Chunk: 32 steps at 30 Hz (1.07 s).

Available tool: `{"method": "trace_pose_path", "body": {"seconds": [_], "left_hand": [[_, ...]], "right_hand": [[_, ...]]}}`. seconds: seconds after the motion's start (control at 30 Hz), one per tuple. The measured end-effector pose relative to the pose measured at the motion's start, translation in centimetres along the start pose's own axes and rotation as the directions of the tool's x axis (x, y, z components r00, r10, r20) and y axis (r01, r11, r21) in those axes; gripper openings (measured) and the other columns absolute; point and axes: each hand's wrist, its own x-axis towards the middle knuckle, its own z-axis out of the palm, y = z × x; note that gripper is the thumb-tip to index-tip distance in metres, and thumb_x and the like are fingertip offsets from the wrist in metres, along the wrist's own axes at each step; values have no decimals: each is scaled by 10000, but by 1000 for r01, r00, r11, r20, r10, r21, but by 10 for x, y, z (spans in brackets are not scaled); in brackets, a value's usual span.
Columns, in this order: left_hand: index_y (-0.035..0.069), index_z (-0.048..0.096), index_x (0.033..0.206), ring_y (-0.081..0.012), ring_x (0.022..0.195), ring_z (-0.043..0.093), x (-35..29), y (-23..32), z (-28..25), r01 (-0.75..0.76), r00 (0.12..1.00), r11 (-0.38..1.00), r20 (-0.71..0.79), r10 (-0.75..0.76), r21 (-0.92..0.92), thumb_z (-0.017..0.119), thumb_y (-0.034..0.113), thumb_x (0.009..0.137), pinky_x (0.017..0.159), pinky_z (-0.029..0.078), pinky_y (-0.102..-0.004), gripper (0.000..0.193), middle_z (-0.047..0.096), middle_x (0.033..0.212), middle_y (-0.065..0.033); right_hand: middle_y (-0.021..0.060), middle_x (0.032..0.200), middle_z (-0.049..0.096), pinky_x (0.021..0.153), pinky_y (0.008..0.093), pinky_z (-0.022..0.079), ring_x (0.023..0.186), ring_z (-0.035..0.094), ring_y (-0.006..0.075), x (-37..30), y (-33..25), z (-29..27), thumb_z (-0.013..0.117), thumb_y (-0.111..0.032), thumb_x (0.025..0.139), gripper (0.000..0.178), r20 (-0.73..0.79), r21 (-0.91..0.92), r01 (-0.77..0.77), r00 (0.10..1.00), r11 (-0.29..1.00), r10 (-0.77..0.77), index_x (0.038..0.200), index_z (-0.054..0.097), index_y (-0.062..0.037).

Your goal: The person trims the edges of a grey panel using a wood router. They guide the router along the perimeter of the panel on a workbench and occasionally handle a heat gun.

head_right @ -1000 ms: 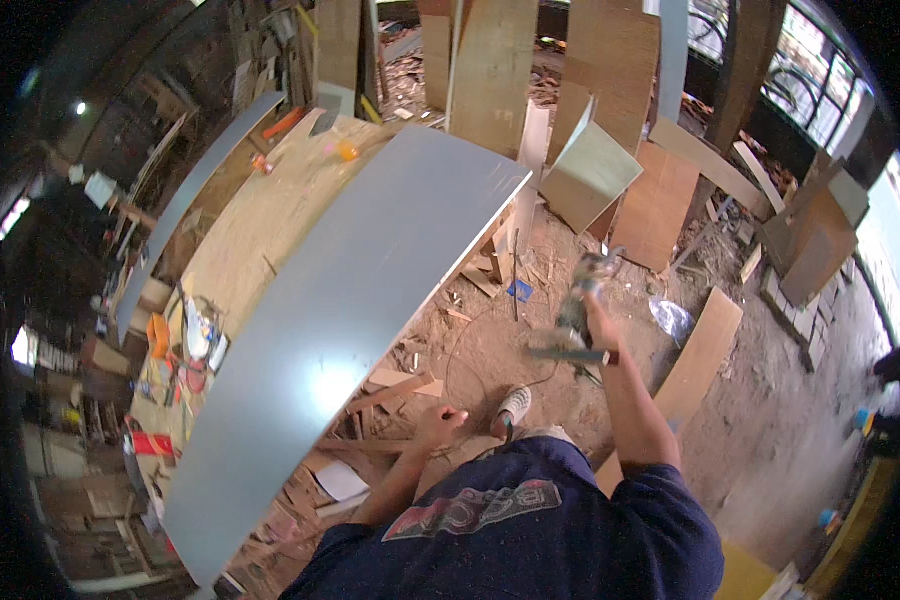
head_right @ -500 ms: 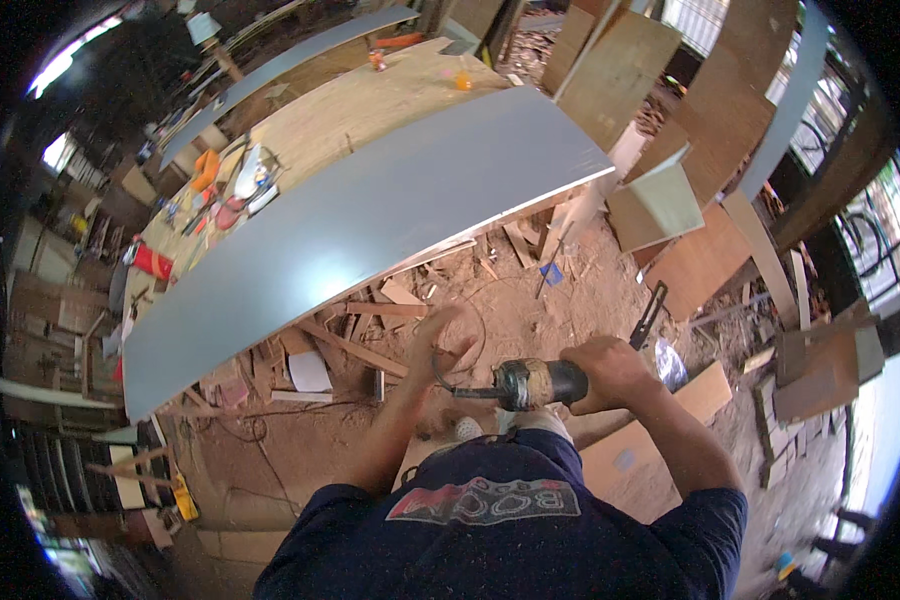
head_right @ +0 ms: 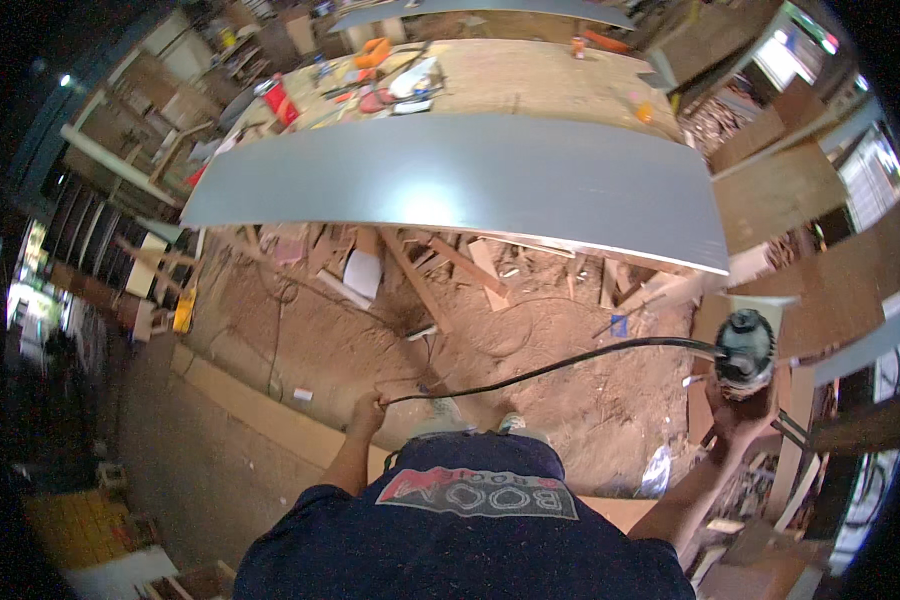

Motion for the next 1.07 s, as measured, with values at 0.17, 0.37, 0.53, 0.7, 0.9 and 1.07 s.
{"method": "trace_pose_path", "body": {"seconds": [0.17,0.37,0.53,0.7,0.9,1.07], "left_hand": [[86,704,962,-383,976,734,-46,-85,-37,222,951,957,-175,-255,-189,643,259,996,864,550,-468,187,750,1023,-183],[7,733,1014,-279,840,698,-44,-222,-141,-65,738,489,-372,-563,-870,560,381,1091,773,540,-436,420,725,908,-110],[-13,732,1139,-181,884,682,18,-205,-283,-261,514,625,-655,-555,-735,657,469,1096,802,558,-354,489,721,1007,-66],[-58,729,1181,-204,987,724,20,-234,-494,-366,167,822,-899,-404,-437,602,374,1138,921,592,-353,452,761,1029,-122],[-67,715,1251,-266,1115,752,20,-276,-670,-198,-142,977,-984,-107,-78,514,405,1162,1003,599,-395,521,766,1194,-181],[-53,685,1314,-299,1180,734,33,-333,-726,-79,-223,997,-974,-34,-16,460,426,1173,1067,586,-423,548,737,1244,-213]], "right_hand": [[158,1329,723,1016,410,593,1152,720,249,21,26,57,957,-39,761,770,6,55,125,992,991,-126,1435,596,53],[143,1223,771,1017,374,581,1098,733,204,3,-11,212,948,-20,774,599,230,117,102,965,988,-127,1305,685,68],[150,1286,733,1039,395,561,1108,703,209,-3,-55,316,935,-17,803,645,316,304,74,933,950,-173,1368,634,65],[171,1354,707,1076,412,542,1156,688,236,-25,-128,447,945,-35,807,727,274,274,112,943,955,-189,1433,590,73],[181,1397,688,1092,412,537,1203,673,251,-56,-191,611,933,-11,805,744,352,413,72,907,908,-232,1449,571,81],[157,1495,631,1145,561,471,1325,605,268,-80,-202,734,880,-172,891,736,517,460,-1,813,888,-266,1519,535,-1]]}}
